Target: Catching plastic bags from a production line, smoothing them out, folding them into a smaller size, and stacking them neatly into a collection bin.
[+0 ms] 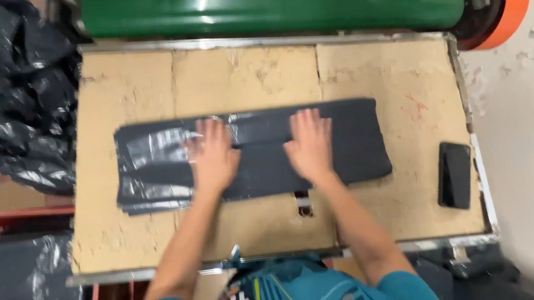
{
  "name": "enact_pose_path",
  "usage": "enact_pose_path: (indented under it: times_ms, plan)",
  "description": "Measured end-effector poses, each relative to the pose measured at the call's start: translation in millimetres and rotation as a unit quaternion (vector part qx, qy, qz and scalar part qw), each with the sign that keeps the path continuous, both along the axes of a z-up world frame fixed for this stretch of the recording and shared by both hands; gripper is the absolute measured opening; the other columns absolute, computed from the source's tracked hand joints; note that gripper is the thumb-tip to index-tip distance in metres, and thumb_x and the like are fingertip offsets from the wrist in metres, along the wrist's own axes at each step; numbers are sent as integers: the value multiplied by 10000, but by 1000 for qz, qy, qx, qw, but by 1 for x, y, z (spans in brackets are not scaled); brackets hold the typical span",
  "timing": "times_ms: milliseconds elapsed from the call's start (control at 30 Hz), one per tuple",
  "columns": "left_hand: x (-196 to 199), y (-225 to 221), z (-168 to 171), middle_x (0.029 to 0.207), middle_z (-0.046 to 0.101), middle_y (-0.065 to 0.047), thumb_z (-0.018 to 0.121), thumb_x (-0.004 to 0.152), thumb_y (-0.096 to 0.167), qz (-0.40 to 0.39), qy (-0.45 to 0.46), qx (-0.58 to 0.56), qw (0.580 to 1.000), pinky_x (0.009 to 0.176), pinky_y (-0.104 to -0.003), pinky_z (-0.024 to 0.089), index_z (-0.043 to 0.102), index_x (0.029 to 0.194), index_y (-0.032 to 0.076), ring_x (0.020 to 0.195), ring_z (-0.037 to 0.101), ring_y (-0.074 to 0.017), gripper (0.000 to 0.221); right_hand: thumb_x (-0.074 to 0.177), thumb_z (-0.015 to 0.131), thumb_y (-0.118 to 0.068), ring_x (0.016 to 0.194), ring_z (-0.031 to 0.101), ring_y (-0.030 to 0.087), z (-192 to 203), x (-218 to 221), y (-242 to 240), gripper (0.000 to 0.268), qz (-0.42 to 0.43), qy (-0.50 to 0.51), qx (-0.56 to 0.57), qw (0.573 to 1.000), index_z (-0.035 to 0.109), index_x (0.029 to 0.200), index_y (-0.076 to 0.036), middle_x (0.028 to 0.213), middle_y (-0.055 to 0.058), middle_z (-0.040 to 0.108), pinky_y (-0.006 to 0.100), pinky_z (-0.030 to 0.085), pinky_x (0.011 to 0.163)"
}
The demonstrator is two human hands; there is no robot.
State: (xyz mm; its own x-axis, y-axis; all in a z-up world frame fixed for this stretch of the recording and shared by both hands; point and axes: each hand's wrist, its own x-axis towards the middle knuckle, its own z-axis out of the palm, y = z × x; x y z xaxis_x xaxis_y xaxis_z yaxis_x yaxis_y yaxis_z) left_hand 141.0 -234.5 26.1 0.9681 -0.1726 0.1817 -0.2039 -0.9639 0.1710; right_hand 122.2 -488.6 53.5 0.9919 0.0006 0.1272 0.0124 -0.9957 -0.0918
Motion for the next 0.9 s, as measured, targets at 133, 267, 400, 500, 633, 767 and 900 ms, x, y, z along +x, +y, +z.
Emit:
enact_pose_path:
  times_ms: [133, 267, 400, 500, 633, 767, 900]
  plan:
    - [39, -43, -21, 1642, 286, -2, 445, 896, 604, -122, 46, 37, 991, 1135, -733, 129, 407, 1517, 247, 1548, 96, -312, 717, 969, 519, -417, 1463, 321, 344, -28, 43, 50, 602, 134, 7, 0, 991, 471, 1478, -99, 1525, 150, 459, 647, 161, 1168]
    - [54, 44, -3, 1636, 314, -32, 505, 792, 768, -15, 68, 39, 997, 1112, -738, 195, 345, 1557, 252, 1539, 153, -338, 936, 917, 580, -523, 1457, 335, 348, -28, 54, -44, 678, 59, -6, -22, 998, 501, 1464, -129, 1515, 141, 466, 659, 224, 1147]
    - [12, 125, 7, 1672, 237, -50, 454, 864, 720, 86, 82, 43, 992, 1125, -756, 161, 296, 1583, 230, 1561, 91, -321, 884, 993, 423, -590, 1515, 212, 341, -38, 35, -114, 718, -104, 65, -49, 991, 372, 1538, -126, 1591, 155, 333, 678, 135, 1181]
    - [-40, 151, 8, 1645, 284, -47, 484, 829, 747, -1, 53, 34, 998, 1121, -724, 240, 351, 1543, 213, 1544, 167, -301, 901, 948, 505, -476, 1509, 206, 368, -19, 11, -83, 714, -71, 72, 31, 994, 374, 1506, -50, 1582, 194, 317, 633, 133, 1198]
    - [-72, 170, -40, 1445, 448, 130, 520, 845, 629, -204, -57, 184, 960, 1057, -431, 414, 421, 1435, 337, 1388, 388, -120, 666, 708, 768, -377, 1392, 376, 398, -59, -44, 39, 814, 244, -5, 42, 969, 475, 1393, -50, 1454, 212, 453, 569, 273, 1132]
    - [-60, 151, -51, 966, 542, 111, 509, 913, 427, -306, -68, 206, 927, 704, -359, 455, 580, 1097, 290, 964, 541, -137, 240, 699, 752, -194, 1445, 327, 441, -44, -95, 128, 856, 303, 12, 115, 946, 413, 1444, 59, 1512, 293, 394, 599, 238, 1180]
    - [-83, 88, 35, 624, 617, 10, 637, 777, 468, -496, 150, 77, 852, 520, -412, 508, 598, 654, 231, 607, 658, -255, 270, 768, 733, -416, 1419, 409, 378, -89, -140, 142, 646, 297, -27, 136, 945, 585, 1244, -5, 1448, 221, 511, 569, 226, 1191]
